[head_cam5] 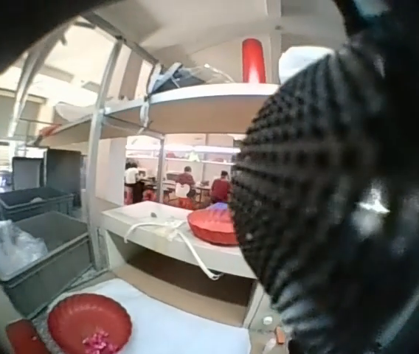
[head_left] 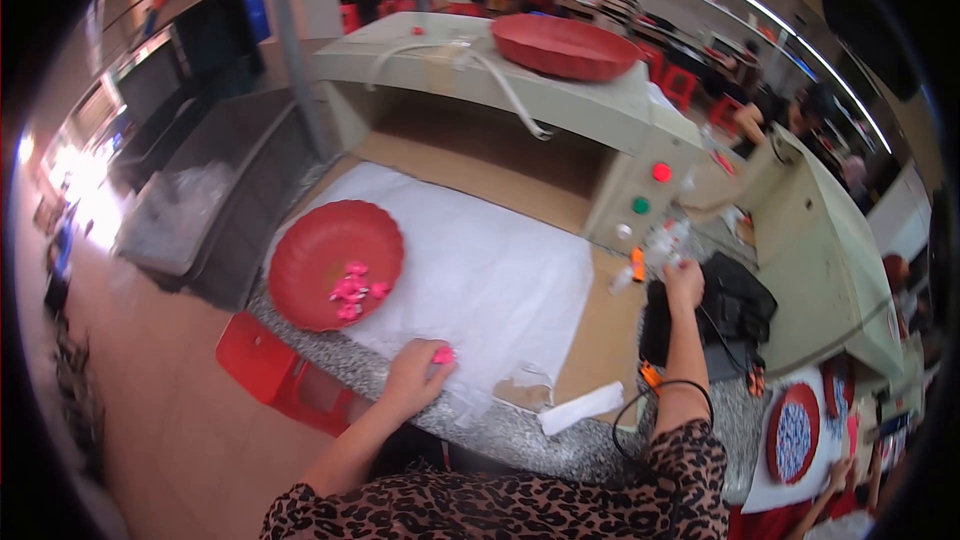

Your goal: The person applies glue to small plastic pieces using a squeeze bottle, attaches components to them by hand, and places the assembled figurines onto a tray.

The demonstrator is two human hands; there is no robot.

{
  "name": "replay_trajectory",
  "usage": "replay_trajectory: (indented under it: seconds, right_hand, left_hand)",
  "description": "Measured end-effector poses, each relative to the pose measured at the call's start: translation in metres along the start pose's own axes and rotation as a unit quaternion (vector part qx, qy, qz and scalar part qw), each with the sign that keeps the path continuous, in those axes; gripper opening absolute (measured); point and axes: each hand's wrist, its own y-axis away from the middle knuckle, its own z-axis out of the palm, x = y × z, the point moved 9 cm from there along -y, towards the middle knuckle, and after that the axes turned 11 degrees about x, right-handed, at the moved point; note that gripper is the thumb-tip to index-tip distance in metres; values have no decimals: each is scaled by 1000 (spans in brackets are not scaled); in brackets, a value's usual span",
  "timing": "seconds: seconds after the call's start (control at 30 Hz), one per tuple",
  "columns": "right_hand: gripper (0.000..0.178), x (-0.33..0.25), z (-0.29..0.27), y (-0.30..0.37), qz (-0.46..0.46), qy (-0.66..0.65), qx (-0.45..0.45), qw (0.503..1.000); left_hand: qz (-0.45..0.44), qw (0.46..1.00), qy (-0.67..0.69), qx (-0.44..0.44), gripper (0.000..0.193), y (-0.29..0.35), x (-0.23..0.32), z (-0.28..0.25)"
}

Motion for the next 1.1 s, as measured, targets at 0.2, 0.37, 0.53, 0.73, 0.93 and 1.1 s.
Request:
replay_trajectory:
  seconds: [0.2, 0.37, 0.53, 0.73, 0.93, 1.1]
  right_hand:
    - [33, -2, 2, -4, -68, -26, 6, 997]
    - [38, -9, 10, -6, -84, -26, -12, 996]
    - [42, 5, 12, -13, -115, -34, -31, 992]
    - [43, -7, -23, -1, -105, 66, -35, 992]
    - [35, -35, -95, 33, -129, -38, -52, 990]
    - [28, -25, -148, 62, -102, -122, -64, 985]
  left_hand:
    - [21, 1000, 4, 15, 26, 2, -1, 1]
    - [-1, 999, 14, 34, 26, 5, -5, -9]
    - [3, 1000, 25, 4, 29, 3, 0, 2]
    - [-14, 999, 42, 3, 27, 7, -4, 3]
    - [10, 989, 96, 110, 24, 1, -2, -16]
    - [117, 964, -12, 238, 28, -19, 32, -73]
